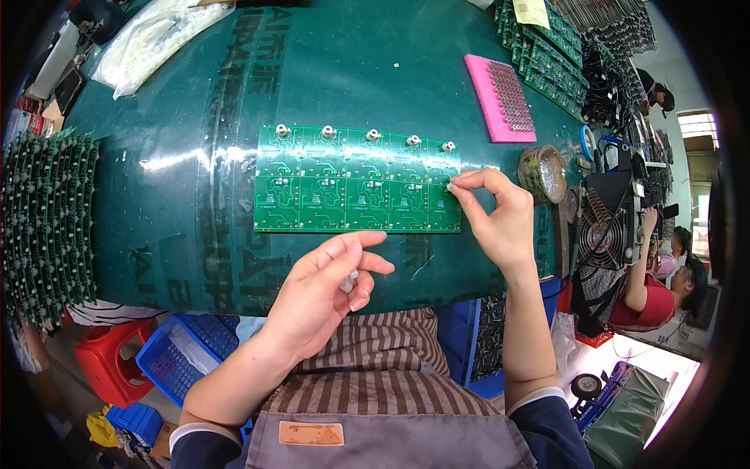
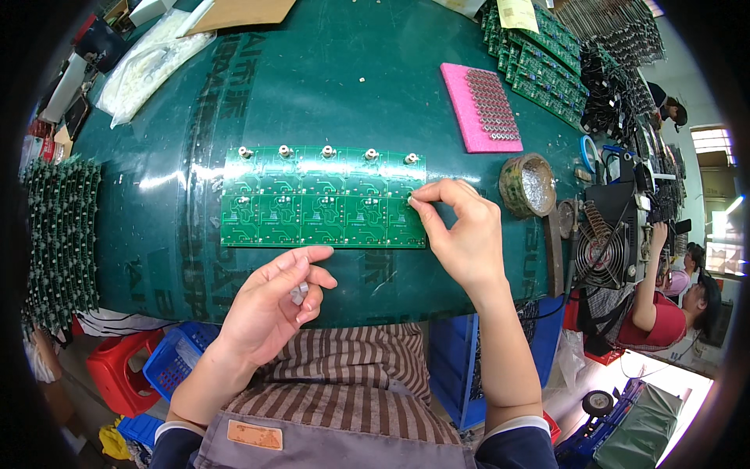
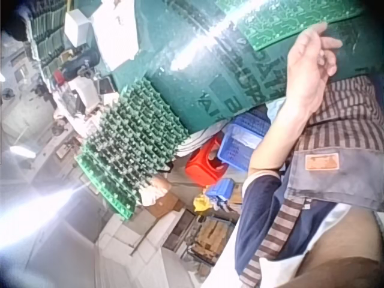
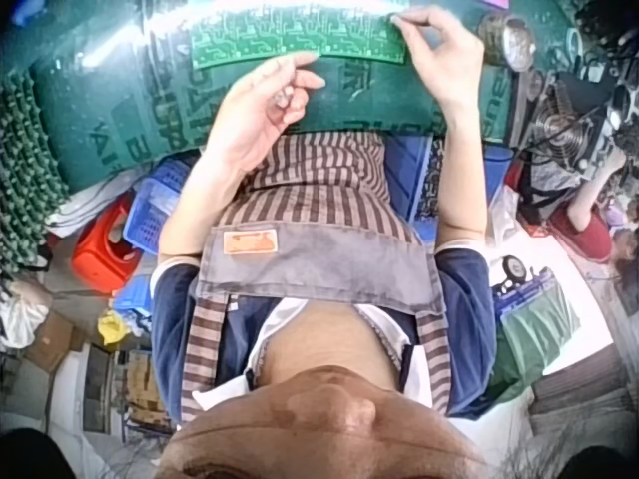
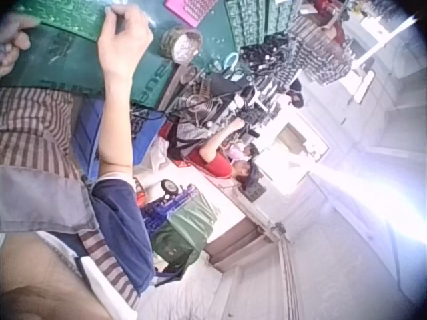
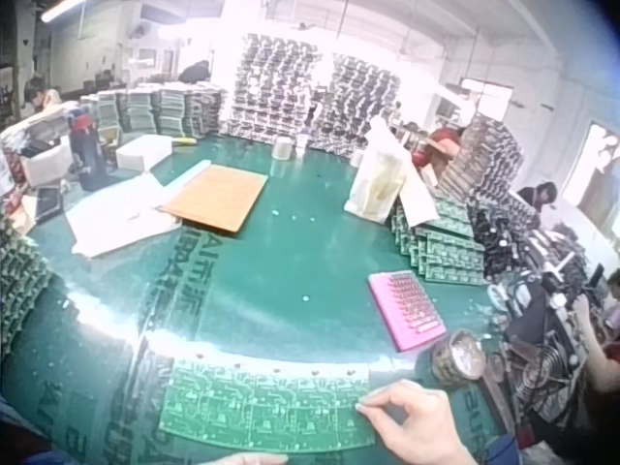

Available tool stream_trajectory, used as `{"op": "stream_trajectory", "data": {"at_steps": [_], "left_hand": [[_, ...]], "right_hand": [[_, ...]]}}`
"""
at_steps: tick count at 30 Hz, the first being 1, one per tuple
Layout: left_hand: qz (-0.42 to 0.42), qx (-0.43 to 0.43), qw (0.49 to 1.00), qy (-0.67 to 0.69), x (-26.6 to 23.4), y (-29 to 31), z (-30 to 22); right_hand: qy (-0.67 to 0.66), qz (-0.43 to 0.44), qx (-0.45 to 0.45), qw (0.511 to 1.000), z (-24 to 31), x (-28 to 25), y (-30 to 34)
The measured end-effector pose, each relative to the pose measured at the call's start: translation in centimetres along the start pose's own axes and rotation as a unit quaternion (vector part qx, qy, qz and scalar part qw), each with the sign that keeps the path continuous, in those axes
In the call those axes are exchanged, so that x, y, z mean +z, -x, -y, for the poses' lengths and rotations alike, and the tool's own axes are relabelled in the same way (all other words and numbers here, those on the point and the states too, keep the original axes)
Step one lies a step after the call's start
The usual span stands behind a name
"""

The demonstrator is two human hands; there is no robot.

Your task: The person places a circuit board on the table, fits electronic components into plastic spacers, and inserts them into the circuit board by hand.

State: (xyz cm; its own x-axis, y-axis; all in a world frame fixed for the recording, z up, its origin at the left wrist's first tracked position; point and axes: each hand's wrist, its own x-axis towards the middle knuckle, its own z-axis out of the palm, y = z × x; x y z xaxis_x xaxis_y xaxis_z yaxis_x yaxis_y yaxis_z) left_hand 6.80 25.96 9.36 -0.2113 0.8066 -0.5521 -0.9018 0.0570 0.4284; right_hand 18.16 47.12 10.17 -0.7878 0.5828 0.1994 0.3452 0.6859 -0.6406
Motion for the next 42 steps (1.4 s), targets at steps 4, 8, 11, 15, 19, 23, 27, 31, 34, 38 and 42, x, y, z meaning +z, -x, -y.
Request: {"op": "stream_trajectory", "data": {"at_steps": [4, 8, 11, 15, 19, 23, 27, 31, 34, 38, 42], "left_hand": [[-0.003, 0.002, 1.0, -0.009, 0.1, 0.0, -0.1], [-0.025, 0.027, 0.999, -0.007, 0.4, 0.0, 0.1], [-0.014, 0.038, 0.999, -0.013, 0.3, 0.0, 0.2], [0.007, 0.034, 0.999, -0.026, 0.1, -0.1, 0.3], [-0.016, 0.036, 0.998, -0.043, -0.3, 0.1, 0.5], [-0.009, 0.023, 0.997, -0.067, -0.1, 0.3, 0.4], [-0.005, 0.015, 0.998, -0.059, 0.4, 0.0, 0.5], [0.018, 0.026, 0.998, -0.048, 0.4, -0.1, 0.5], [0.02, 0.031, 0.997, -0.063, 0.4, -0.3, 0.6], [0.004, 0.035, 0.997, -0.069, 0.8, -0.6, 0.7], [-0.002, 0.04, 0.998, -0.038, 0.9, -0.8, 0.8]], "right_hand": [[0.019, 0.016, -0.013, 1.0, 0.3, -0.1, -0.4], [0.024, -0.002, -0.009, 1.0, 0.3, 0.2, -0.1], [0.008, -0.052, -0.002, 0.999, 0.2, 0.9, 0.6], [0.016, -0.05, -0.051, 0.997, -0.1, 1.0, 1.1], [0.02, -0.002, -0.05, 0.999, -0.2, -0.2, 0.2], [0.109, -0.037, -0.017, 0.993, -3.0, -3.2, -2.7], [0.228, -0.113, -0.03, 0.967, -7.6, -4.4, -6.9], [0.241, -0.085, -0.055, 0.965, -8.8, -4.0, -8.4], [0.246, -0.088, -0.055, 0.964, -8.7, -3.9, -8.4], [0.236, -0.126, -0.027, 0.963, -7.0, -3.3, -7.4], [-0.122, -0.072, 0.034, 0.989, -0.8, -1.3, -3.1]]}}
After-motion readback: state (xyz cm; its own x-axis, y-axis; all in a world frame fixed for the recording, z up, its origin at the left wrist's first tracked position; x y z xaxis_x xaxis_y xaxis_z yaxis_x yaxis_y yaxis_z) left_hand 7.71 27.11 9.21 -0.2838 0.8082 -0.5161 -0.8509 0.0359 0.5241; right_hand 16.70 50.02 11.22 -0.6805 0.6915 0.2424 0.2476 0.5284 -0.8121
